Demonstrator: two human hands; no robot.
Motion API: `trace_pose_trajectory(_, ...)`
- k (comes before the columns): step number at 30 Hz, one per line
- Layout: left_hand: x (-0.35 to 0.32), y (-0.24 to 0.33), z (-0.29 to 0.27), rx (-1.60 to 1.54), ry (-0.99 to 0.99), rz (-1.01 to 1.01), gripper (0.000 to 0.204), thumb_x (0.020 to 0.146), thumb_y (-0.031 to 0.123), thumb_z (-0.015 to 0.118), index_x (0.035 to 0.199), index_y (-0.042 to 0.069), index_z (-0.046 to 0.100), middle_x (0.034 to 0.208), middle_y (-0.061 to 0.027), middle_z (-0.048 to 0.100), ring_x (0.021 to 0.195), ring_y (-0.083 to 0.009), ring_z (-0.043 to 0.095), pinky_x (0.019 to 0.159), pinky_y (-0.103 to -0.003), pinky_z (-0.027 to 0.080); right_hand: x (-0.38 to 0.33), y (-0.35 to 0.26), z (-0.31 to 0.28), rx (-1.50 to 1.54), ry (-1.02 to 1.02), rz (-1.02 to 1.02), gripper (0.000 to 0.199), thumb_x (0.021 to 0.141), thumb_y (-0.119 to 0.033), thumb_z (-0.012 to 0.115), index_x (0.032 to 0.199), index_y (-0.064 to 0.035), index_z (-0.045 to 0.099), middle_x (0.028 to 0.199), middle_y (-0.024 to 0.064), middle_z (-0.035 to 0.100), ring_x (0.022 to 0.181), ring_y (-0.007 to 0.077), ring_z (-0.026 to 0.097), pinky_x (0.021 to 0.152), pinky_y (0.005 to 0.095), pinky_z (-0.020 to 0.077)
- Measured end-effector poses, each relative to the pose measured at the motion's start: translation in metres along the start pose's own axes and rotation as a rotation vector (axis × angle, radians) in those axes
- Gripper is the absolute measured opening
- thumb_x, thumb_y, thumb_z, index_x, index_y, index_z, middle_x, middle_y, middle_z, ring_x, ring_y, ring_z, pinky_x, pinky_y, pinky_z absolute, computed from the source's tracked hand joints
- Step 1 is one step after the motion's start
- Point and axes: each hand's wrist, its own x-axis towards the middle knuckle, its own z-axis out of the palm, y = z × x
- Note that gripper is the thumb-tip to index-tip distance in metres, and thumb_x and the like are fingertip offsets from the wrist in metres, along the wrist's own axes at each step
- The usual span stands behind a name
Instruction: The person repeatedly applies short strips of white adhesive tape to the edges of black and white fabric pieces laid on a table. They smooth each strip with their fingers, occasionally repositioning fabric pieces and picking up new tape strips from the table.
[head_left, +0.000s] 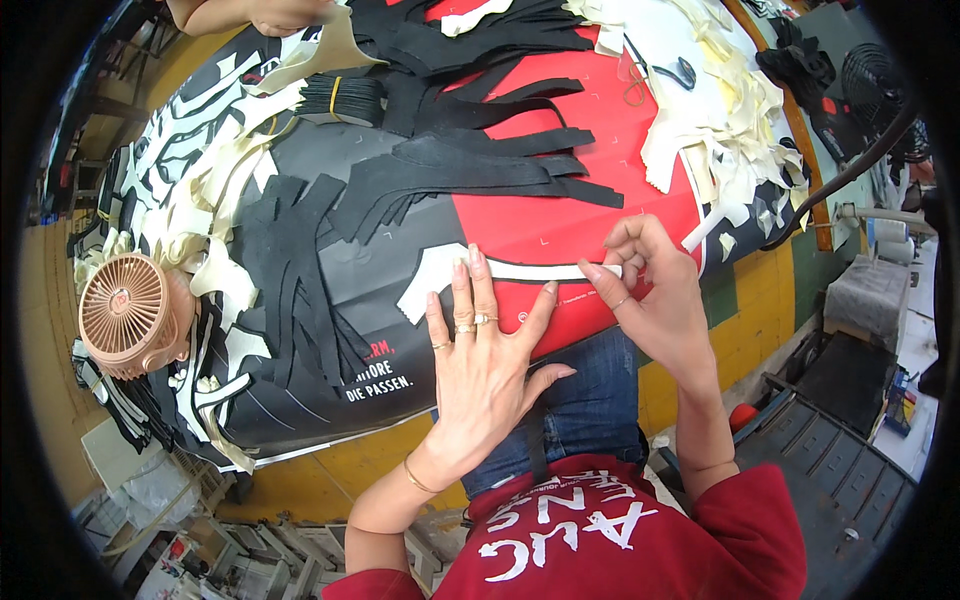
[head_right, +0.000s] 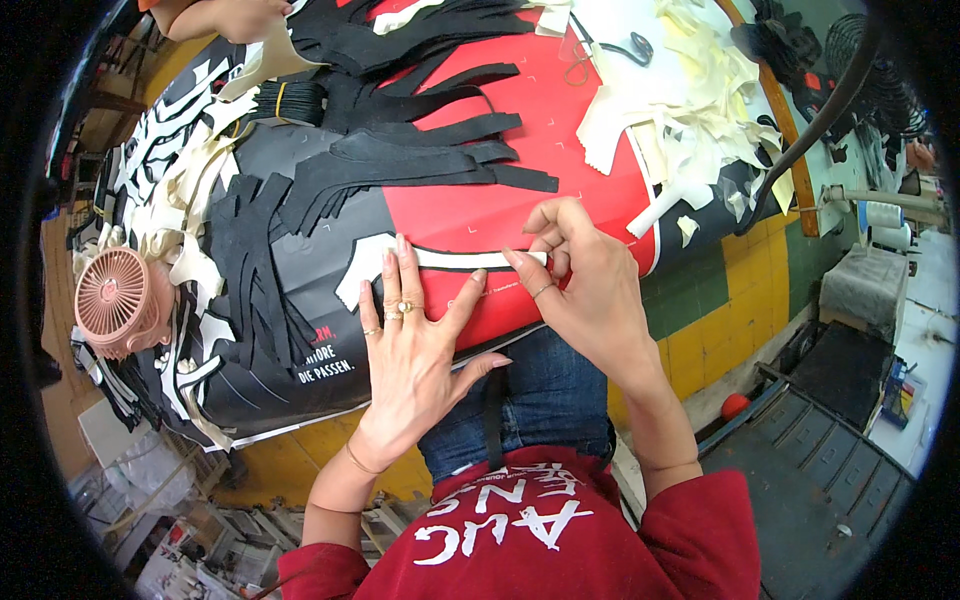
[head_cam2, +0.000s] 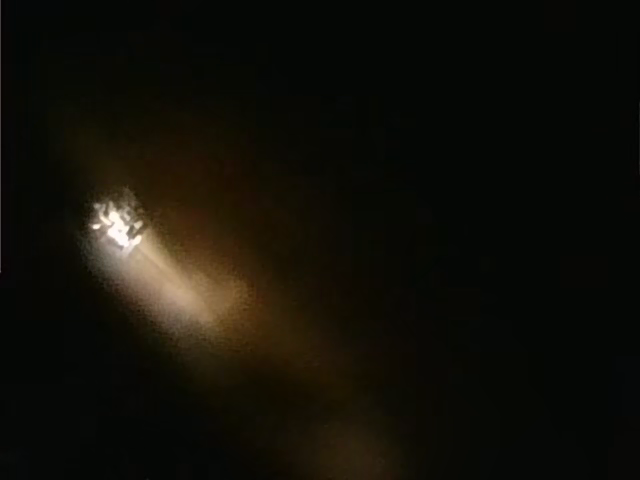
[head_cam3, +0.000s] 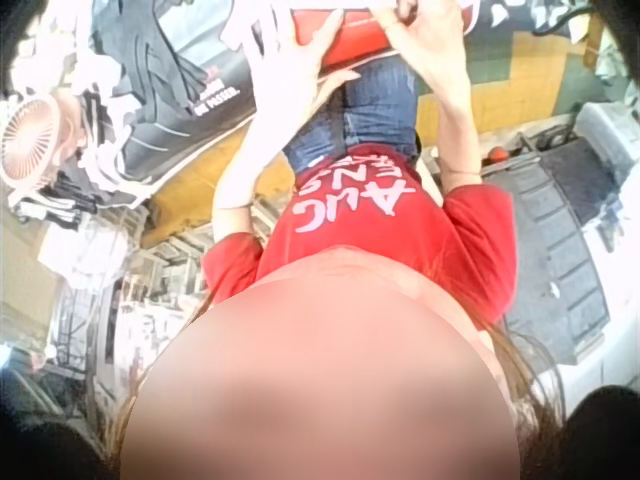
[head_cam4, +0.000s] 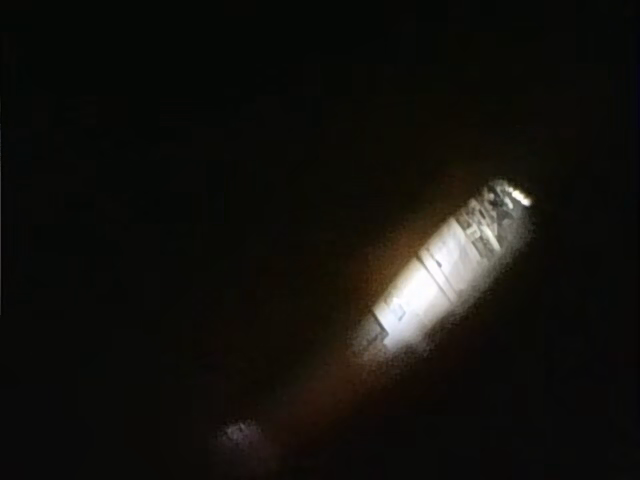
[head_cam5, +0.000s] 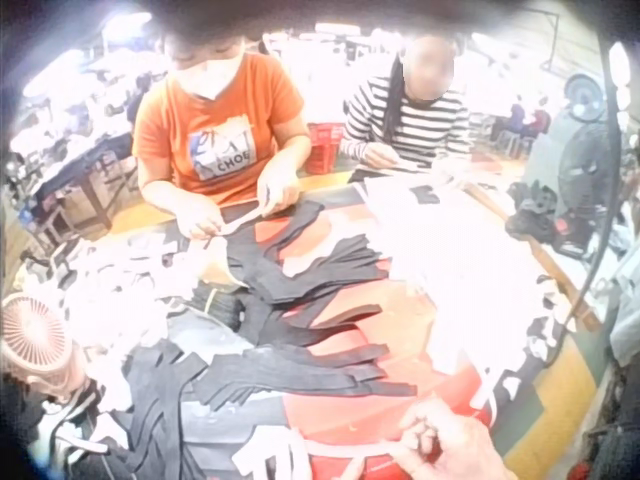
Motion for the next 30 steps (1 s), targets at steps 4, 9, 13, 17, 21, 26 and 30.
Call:
trace_pose_trajectory(4, 0.000, 0.001, -0.001, 0.008, -0.010, 0.000, 0.083, 0.077, 0.059, 0.073, 0.150, 0.030, 0.046, 0.159, -0.0381, 0.012, 0.148, -0.0510, 0.019, 0.114, -0.065, 0.017, -0.005, 0.012, 0.004, -0.024, 0.027, 0.001, 0.028, 0.087, -0.014, 0.074, 0.107, -0.0046, 0.056, 0.073, 0.0025, 0.065, 0.054, 0.0137, 0.057, 0.053, 0.0307, 0.0441)
trace_pose_trajectory(9, 0.001, 0.001, -0.002, 0.024, -0.037, -0.006, 0.085, 0.076, 0.060, 0.073, 0.151, 0.031, 0.044, 0.159, -0.0382, 0.011, 0.148, -0.0511, 0.019, 0.114, -0.065, 0.017, -0.004, 0.013, 0.003, -0.079, 0.000, 0.014, 0.029, 0.087, -0.016, 0.073, 0.108, -0.0059, 0.056, 0.074, 0.0022, 0.067, 0.055, 0.0164, 0.061, 0.052, 0.0331, 0.0445)
trace_pose_trajectory(13, 0.001, 0.001, -0.002, 0.041, -0.055, 0.003, 0.088, 0.075, 0.063, 0.072, 0.152, 0.029, 0.043, 0.159, -0.0384, 0.011, 0.148, -0.0515, 0.017, 0.114, -0.065, 0.016, -0.003, 0.010, 0.003, -0.111, -0.016, 0.033, 0.031, 0.087, -0.016, 0.074, 0.109, -0.0059, 0.055, 0.074, 0.0025, 0.068, 0.056, 0.0189, 0.062, 0.053, 0.0351, 0.0457)
trace_pose_trajectory(17, 0.001, 0.004, -0.002, -0.043, -0.030, -0.029, 0.096, 0.075, 0.068, 0.069, 0.154, 0.022, 0.039, 0.158, -0.0385, 0.012, 0.149, -0.0517, 0.015, 0.115, -0.066, 0.013, -0.002, 0.009, 0.003, -0.089, -0.020, 0.064, 0.031, 0.087, -0.017, 0.074, 0.109, -0.0063, 0.055, 0.074, 0.0028, 0.068, 0.058, 0.0204, 0.064, 0.055, 0.0369, 0.0474)
trace_pose_trajectory(21, 0.003, 0.007, 0.002, 0.016, -0.001, -0.043, 0.099, 0.076, 0.070, 0.067, 0.156, 0.020, 0.036, 0.159, -0.0383, 0.012, 0.149, -0.0514, 0.015, 0.115, -0.066, 0.012, -0.003, 0.011, 0.004, -0.084, -0.007, 0.070, 0.032, 0.087, -0.017, 0.074, 0.110, -0.0059, 0.054, 0.073, 0.0035, 0.068, 0.059, 0.0200, 0.064, 0.055, 0.0365, 0.0479)
trace_pose_trajectory(26, 0.003, 0.007, 0.006, 0.068, 0.015, -0.043, 0.097, 0.077, 0.068, 0.066, 0.156, 0.021, 0.036, 0.159, -0.0379, 0.014, 0.149, -0.0514, 0.016, 0.116, -0.064, 0.011, -0.008, 0.017, 0.004, 0.005, 0.082, 0.036, 0.036, 0.087, -0.010, 0.075, 0.114, -0.0034, 0.052, 0.072, 0.0042, 0.063, 0.058, 0.0136, 0.057, 0.054, 0.0300, 0.0450)
trace_pose_trajectory(30, 0.002, 0.007, 0.007, 0.081, 0.017, -0.042, 0.095, 0.078, 0.067, 0.067, 0.155, 0.020, 0.037, 0.158, -0.0378, 0.015, 0.148, -0.0517, 0.016, 0.116, -0.064, 0.011, -0.009, 0.021, 0.006, 0.074, 0.121, 0.014, 0.037, 0.087, -0.003, 0.074, 0.116, -0.0011, 0.050, 0.073, 0.0028, 0.060, 0.059, 0.0063, 0.049, 0.056, 0.0230, 0.0412)
